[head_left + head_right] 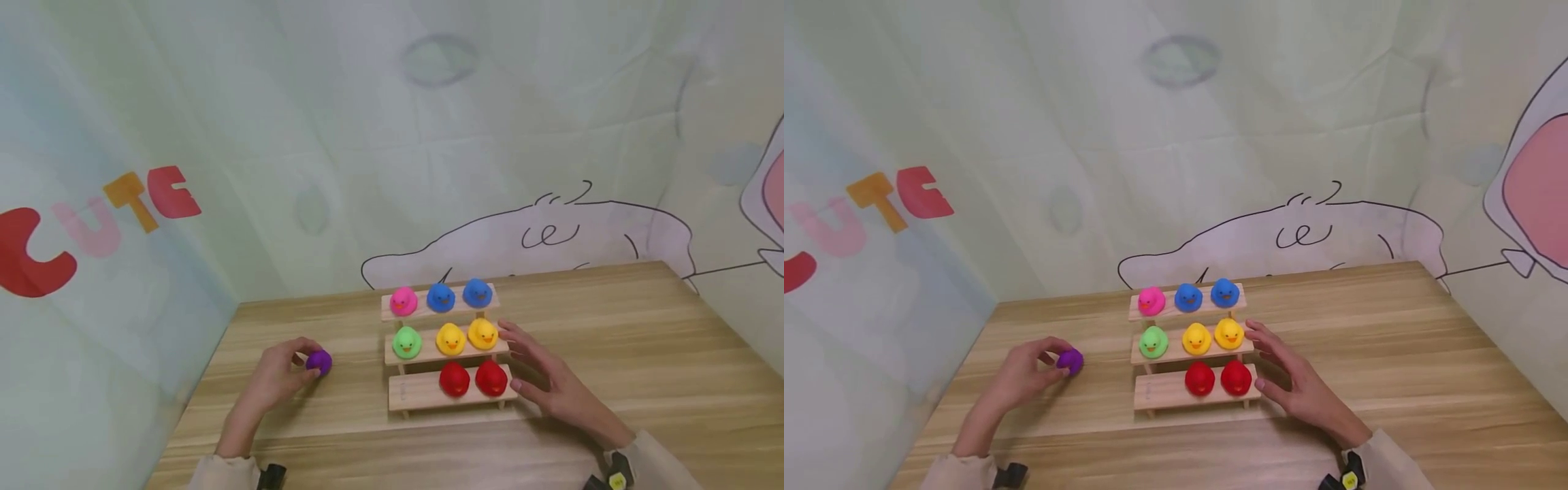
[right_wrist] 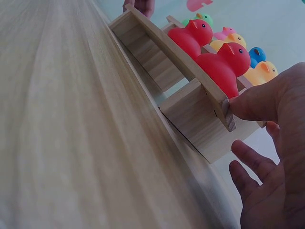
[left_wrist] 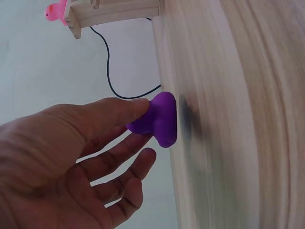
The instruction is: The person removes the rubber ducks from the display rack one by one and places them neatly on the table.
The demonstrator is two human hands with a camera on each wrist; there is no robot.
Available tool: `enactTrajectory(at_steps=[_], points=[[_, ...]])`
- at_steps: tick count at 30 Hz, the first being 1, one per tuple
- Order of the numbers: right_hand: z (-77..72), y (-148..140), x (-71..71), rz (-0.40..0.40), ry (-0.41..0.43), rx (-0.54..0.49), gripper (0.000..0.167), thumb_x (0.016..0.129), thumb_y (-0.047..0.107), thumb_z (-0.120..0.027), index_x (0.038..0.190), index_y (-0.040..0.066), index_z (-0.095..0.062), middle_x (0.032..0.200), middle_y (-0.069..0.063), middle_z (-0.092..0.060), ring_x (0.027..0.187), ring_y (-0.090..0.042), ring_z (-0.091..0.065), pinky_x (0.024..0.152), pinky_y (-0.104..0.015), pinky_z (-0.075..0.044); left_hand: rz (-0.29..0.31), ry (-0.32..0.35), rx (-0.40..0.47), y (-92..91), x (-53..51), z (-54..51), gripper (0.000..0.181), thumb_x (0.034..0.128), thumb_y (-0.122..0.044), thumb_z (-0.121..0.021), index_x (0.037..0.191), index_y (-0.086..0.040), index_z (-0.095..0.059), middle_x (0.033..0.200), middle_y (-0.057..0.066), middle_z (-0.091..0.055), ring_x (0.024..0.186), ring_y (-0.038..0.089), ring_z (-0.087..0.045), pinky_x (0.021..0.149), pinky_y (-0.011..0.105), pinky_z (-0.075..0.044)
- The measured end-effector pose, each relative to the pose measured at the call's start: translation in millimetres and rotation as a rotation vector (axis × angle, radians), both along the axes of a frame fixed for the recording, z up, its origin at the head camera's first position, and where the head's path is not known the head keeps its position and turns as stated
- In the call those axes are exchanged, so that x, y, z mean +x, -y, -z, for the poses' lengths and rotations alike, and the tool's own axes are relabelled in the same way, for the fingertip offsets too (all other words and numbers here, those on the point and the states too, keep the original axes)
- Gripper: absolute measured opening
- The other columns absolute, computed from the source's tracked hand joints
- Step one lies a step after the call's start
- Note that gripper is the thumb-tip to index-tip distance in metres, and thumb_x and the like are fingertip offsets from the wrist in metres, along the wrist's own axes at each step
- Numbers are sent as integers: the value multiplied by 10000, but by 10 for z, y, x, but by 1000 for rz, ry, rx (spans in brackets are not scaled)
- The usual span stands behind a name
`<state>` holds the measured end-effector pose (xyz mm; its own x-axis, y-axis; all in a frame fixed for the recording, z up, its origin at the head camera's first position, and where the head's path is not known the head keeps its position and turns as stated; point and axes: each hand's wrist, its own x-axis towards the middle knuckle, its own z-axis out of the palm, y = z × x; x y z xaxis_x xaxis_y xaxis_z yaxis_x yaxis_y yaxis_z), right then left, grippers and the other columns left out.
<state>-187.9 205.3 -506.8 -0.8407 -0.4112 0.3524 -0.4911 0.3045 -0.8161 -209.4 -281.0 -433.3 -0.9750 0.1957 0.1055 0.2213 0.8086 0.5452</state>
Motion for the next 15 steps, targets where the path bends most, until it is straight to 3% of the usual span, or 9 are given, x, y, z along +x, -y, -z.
enactTrajectory(at_steps=[6, 15], points=[[14, -23, -14, -8, -12, 3, 760, 1010, 87, -731, 1664, 228, -371, 1802, -76, -262, 1542, 117, -359, 1185, -159, -414, -34, 44, -22, -41, -10, 34, 298, 862, -2, -846, 1140, -31, -742, 1141, 162, -782, 996, 293, -717, 893, 479, -615], [13, -13, -18, -4, -9, 13, 749, 1016, 115, -731, 1659, 245, -369, 1802, -91, -259, 1561, 135, -306, 1171, -161, -430, -54, -21, -75, -81, 11, 21, 377, 868, -46, -866, 1213, -56, -714, 1228, 195, -740, 1042, 332, -708, 918, 529, -597]])
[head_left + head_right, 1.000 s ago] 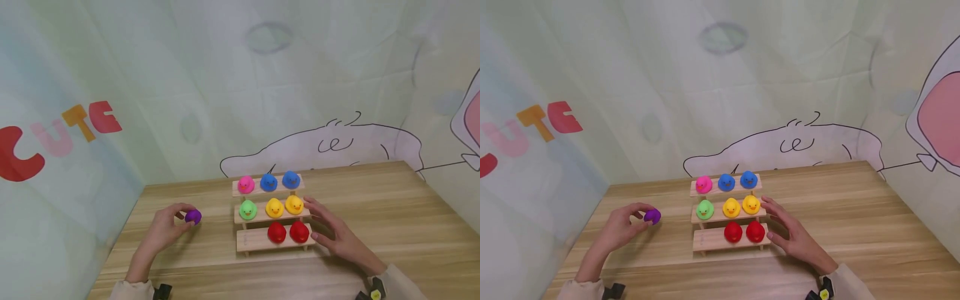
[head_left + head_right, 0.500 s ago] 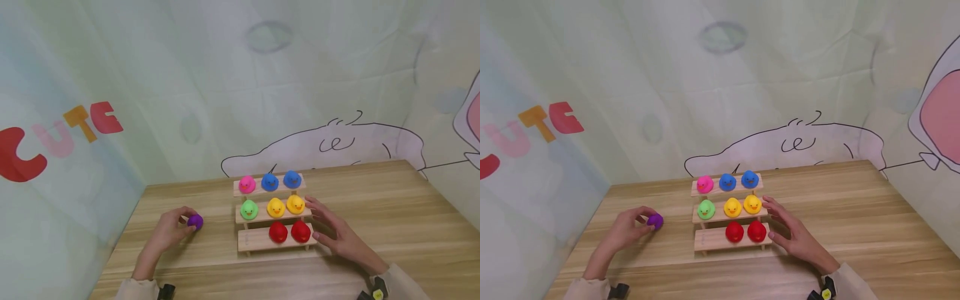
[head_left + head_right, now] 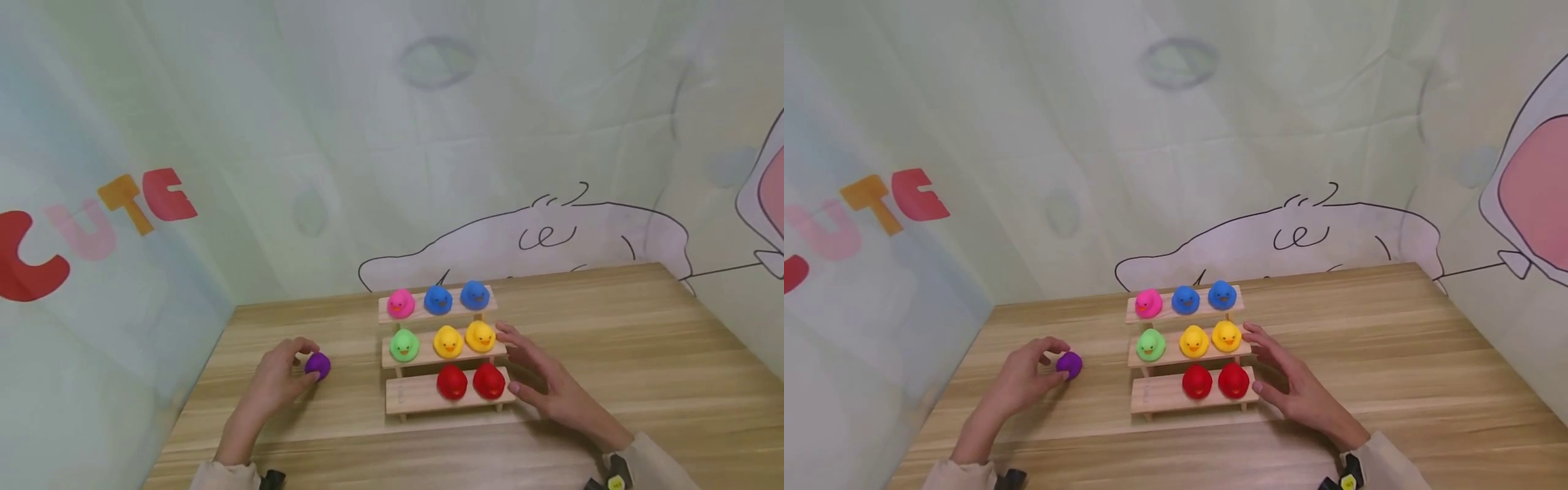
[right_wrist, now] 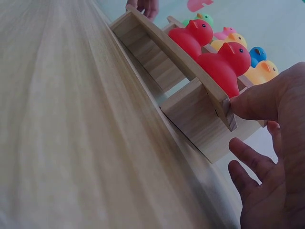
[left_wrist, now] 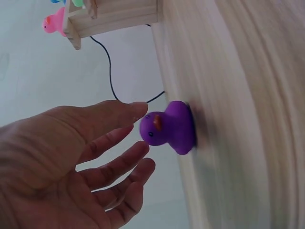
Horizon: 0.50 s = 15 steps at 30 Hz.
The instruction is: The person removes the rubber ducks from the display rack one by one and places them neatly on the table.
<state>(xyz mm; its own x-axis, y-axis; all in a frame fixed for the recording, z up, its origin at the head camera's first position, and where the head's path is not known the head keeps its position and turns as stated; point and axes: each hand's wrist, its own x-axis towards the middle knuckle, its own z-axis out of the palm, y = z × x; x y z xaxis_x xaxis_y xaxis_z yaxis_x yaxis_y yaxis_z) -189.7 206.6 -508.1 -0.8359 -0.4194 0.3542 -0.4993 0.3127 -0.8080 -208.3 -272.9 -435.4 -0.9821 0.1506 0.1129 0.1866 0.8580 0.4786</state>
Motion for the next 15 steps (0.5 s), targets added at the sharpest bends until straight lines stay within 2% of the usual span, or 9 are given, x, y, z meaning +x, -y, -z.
enactTrajectory(at_steps=[4, 8, 11, 15], points=[[-6, 2, 16, 3, 2, -3, 743, 1020, 119, -729, 1658, 245, -371, 1801, -104, -256, 1557, 136, -312, 1170, -169, -438, 14, -63, 12, -84, 65, -83, 396, 867, -58, -875, 1228, -76, -711, 1227, 187, -738, 1051, 349, -716, 909, 536, -597], [-20, 9, 22, 0, 9, -2, 735, 1025, 134, -725, 1658, 254, -371, 1803, -86, -255, 1560, 135, -306, 1168, -169, -437, 43, -154, 46, -229, 148, -197, 450, 860, -57, -883, 1273, -84, -708, 1224, 161, -752, 1071, 338, -729, 889, 485, -594], [-17, 8, 12, 0, 10, 1, 730, 1029, 135, -719, 1659, 256, -371, 1804, -70, -257, 1556, 138, -304, 1166, -160, -428, 61, -215, 72, -362, 227, -296, 525, 867, -76, -885, 1350, -101, -682, 1289, 126, -747, 1120, 317, -723, 895, 467, -590], [3, -7, 1, 0, 6, 4, 734, 1029, 130, -718, 1660, 257, -367, 1805, -56, -256, 1555, 137, -309, 1169, -167, -431, 79, -285, 106, -519, 354, -429, 613, 863, -101, -899, 1421, -142, -648, 1374, 54, -729, 1186, 289, -708, 923, 502, -606]])
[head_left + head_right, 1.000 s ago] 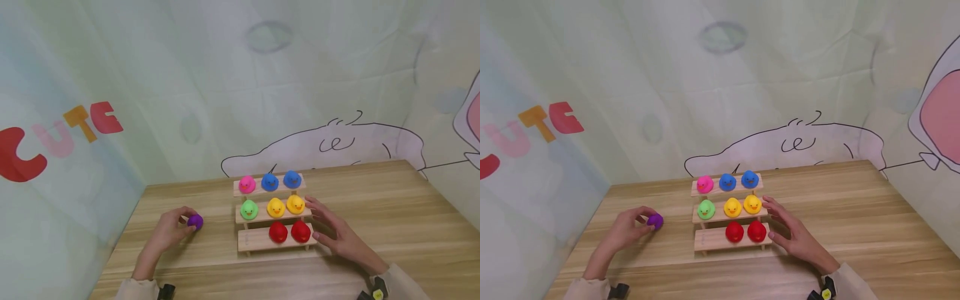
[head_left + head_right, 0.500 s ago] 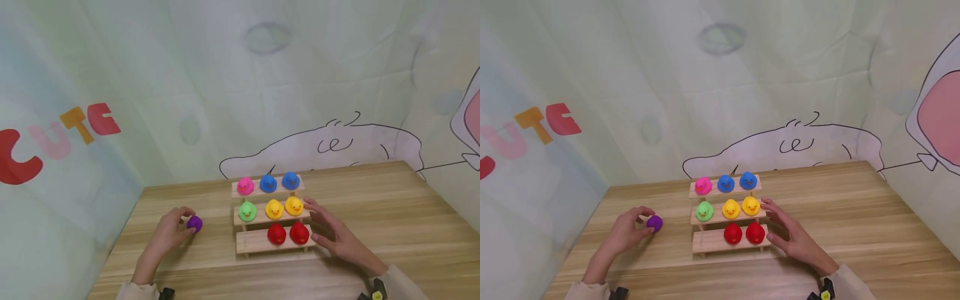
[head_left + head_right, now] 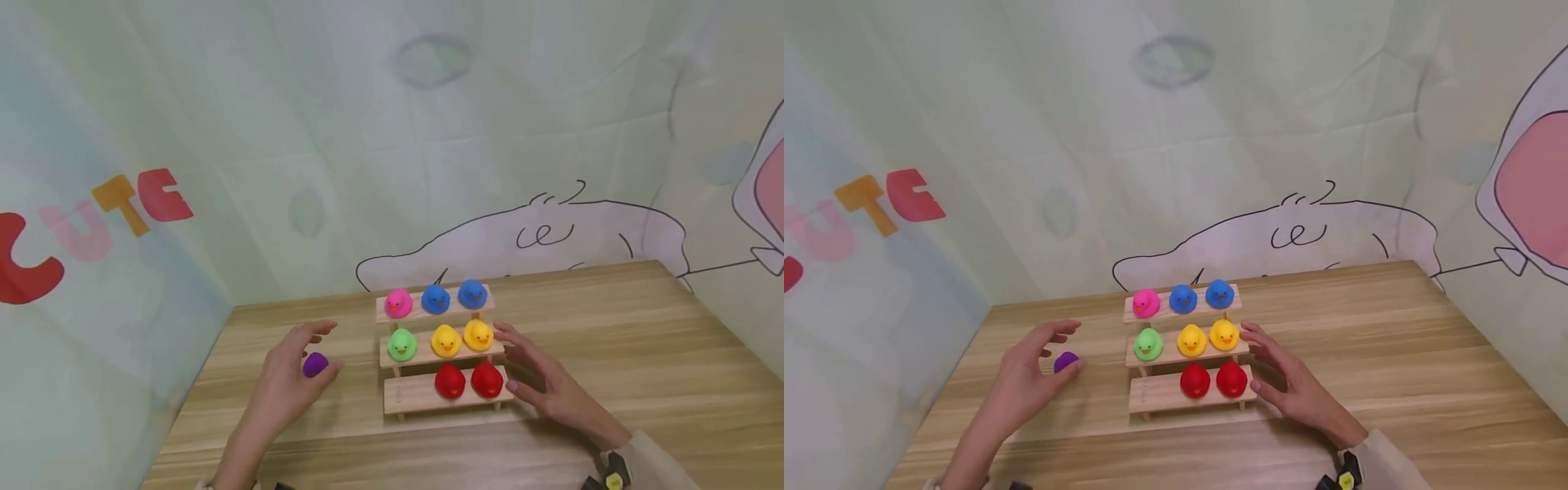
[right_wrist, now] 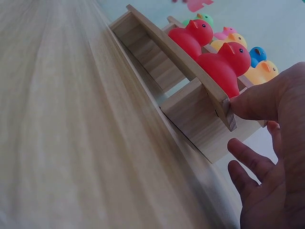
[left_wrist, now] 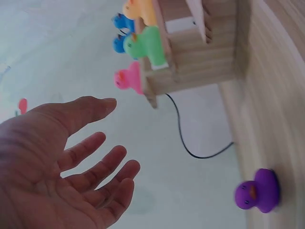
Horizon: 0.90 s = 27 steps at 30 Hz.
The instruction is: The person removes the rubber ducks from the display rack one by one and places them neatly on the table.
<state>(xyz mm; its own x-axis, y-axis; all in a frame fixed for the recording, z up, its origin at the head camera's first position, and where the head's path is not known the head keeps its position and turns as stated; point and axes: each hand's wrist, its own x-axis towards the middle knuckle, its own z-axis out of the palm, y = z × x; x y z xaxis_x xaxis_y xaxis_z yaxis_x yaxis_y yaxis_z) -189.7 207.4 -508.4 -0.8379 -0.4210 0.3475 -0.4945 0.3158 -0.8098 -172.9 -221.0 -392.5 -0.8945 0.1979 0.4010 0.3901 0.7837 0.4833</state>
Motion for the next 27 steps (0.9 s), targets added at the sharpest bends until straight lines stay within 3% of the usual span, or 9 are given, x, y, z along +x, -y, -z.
enactTrajectory(at_steps=[4, 7, 12, 15, 21, 27], points=[[15, -16, 2, 0, -4, -8, 744, 1026, 121, -721, 1664, 249, -361, 1808, -52, -249, 1562, 135, -303, 1176, -180, -438, 34, -62, 18, -124, 110, -115, 638, 840, -88, -916, 1417, -164, -653, 1360, 11, -733, 1198, 261, -704, 944, 517, -609], [19, -23, -7, -3, -3, -17, 752, 1023, 120, -725, 1667, 246, -357, 1808, -56, -246, 1572, 122, -301, 1182, -185, -438, 43, -73, 18, -206, 184, -168, 652, 827, -99, -929, 1412, -191, -656, 1341, -14, -733, 1198, 229, -701, 954, 501, -621], [16, -32, -32, -2, -10, -5, 768, 1021, 128, -731, 1673, 254, -346, 1806, -80, -248, 1566, 117, -314, 1181, -183, -431, 89, -105, 26, -375, 269, -169, 663, 817, -133, -945, 1409, -202, -654, 1345, -37, -725, 1200, 201, -704, 947, 454, -638], [5, -46, -25, 11, -18, 9, 766, 1023, 132, -730, 1673, 259, -345, 1802, -97, -255, 1552, 128, -324, 1174, -185, -435, 147, -71, 32, -530, 300, -113, 669, 826, -168, -946, 1421, -207, -643, 1380, -66, -711, 1251, 185, -697, 998, 434, -632], [-29, -13, 1, -13, 1, -20, 765, 1015, 119, -735, 1668, 243, -356, 1802, -75, -258, 1549, 109, -349, 1181, -203, -446, 185, 89, 54, -764, 359, 17, 667, 832, -185, -943, 1423, -276, -648, 1426, -124, -696, 1349, 152, -668, 1124, 440, -581], [-4, -15, -13, -12, -7, -6, 732, 1030, 131, -715, 1662, 244, -364, 1801, -69, -264, 1552, 103, -343, 1198, -260, -475, 217, 176, 77, -920, 320, 102, 640, 866, -221, -918, 1430, -338, -639, 1466, -144, -678, 1387, 130, -644, 1152, 428, -563]])
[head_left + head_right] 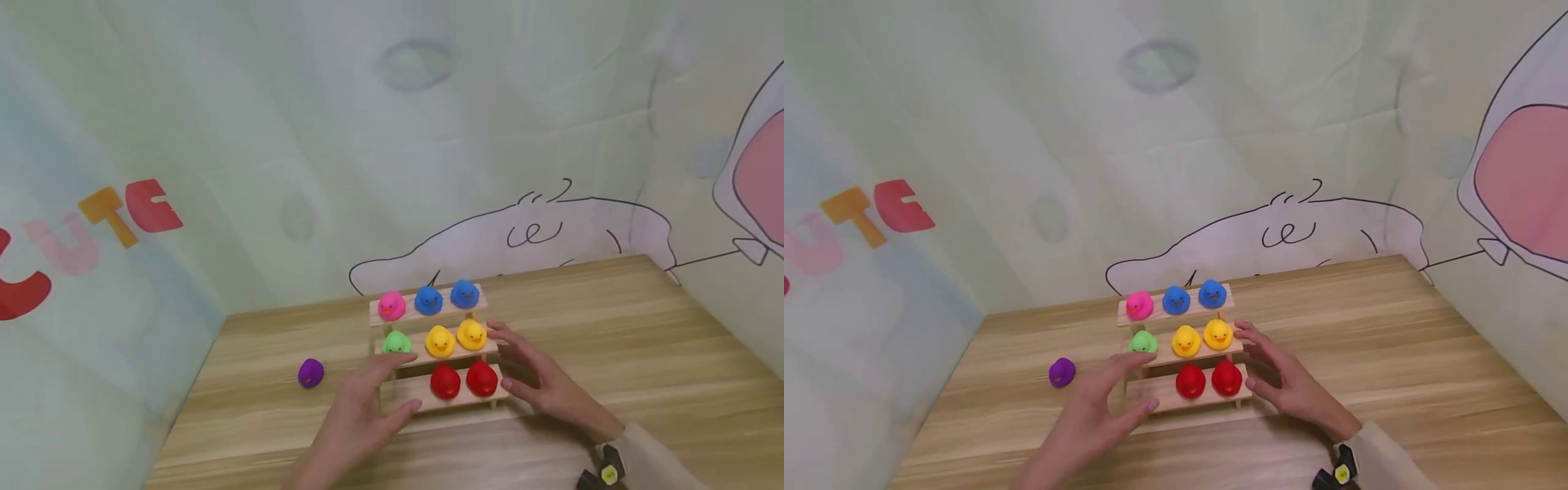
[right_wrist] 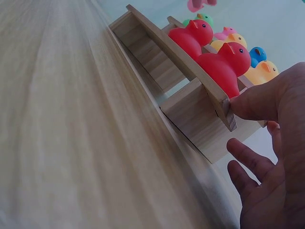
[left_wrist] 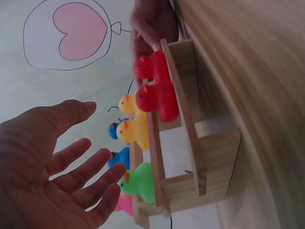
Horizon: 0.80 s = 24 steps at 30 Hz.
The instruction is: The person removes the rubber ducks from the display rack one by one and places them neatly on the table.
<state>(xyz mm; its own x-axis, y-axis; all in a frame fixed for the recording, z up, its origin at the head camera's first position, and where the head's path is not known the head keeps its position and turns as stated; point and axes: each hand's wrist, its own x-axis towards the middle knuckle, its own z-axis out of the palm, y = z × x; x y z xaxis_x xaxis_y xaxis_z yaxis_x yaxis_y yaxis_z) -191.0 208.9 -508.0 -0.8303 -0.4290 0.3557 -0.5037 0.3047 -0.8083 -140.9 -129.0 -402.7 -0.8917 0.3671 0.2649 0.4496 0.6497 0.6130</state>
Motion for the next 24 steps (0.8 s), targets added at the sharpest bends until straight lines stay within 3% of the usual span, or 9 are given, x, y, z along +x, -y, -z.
enactTrajectory(at_steps=[4, 9, 12, 18, 22, 24], points=[[-4, -2, 3, 15, 3, 19, 731, 1036, 149, -710, 1665, 260, -355, 1804, -66, -255, 1552, 81, -355, 1198, -318, -503, 61, 21, -35, -79, -68, 66, 591, 907, -237, -881, 1442, -319, -645, 1472, -152, -676, 1415, 141, -632, 1161, 463, -554], [-6, 10, -1, 16, 27, 11, 739, 1036, 168, -714, 1669, 273, -347, 1807, -59, -248, 1536, 113, -349, 1186, -246, -474, 80, 77, -64, -155, -138, 156, 525, 939, -265, -849, 1434, -293, -676, 1435, -143, -706, 1364, 151, -671, 1136, 473, -570], [5, 9, -5, 12, 27, 0, 740, 1034, 158, -713, 1670, 262, -348, 1805, -62, -254, 1537, 120, -341, 1182, -217, -456, 68, 106, -74, -205, -171, 215, 486, 942, -296, -843, 1407, -250, -709, 1399, -110, -739, 1336, 157, -693, 1123, 457, -579], [19, -7, -13, 11, 19, -7, 741, 1033, 143, -710, 1669, 262, -350, 1801, -54, -267, 1536, 125, -342, 1181, -192, -435, 38, 87, -45, -297, -218, 304, 415, 925, -279, -862, 1321, -198, -769, 1309, -59, -792, 1285, 186, -729, 1070, 437, -607], [14, -12, -12, -7, 27, -17, 737, 1034, 137, -709, 1668, 255, -351, 1806, -58, -252, 1548, 117, -338, 1193, -200, -428, -21, 92, -45, -360, -225, 344, 401, 917, -293, -871, 1302, -218, -786, 1300, -49, -794, 1281, 181, -727, 1050, 425, -616], [12, -15, -10, -6, 33, -15, 738, 1035, 139, -708, 1669, 262, -350, 1809, -40, -246, 1552, 118, -330, 1196, -205, -428, -57, 110, -57, -393, -225, 357, 414, 909, -321, -879, 1305, -242, -787, 1283, -52, -803, 1190, 152, -735, 982, 359, -630]])
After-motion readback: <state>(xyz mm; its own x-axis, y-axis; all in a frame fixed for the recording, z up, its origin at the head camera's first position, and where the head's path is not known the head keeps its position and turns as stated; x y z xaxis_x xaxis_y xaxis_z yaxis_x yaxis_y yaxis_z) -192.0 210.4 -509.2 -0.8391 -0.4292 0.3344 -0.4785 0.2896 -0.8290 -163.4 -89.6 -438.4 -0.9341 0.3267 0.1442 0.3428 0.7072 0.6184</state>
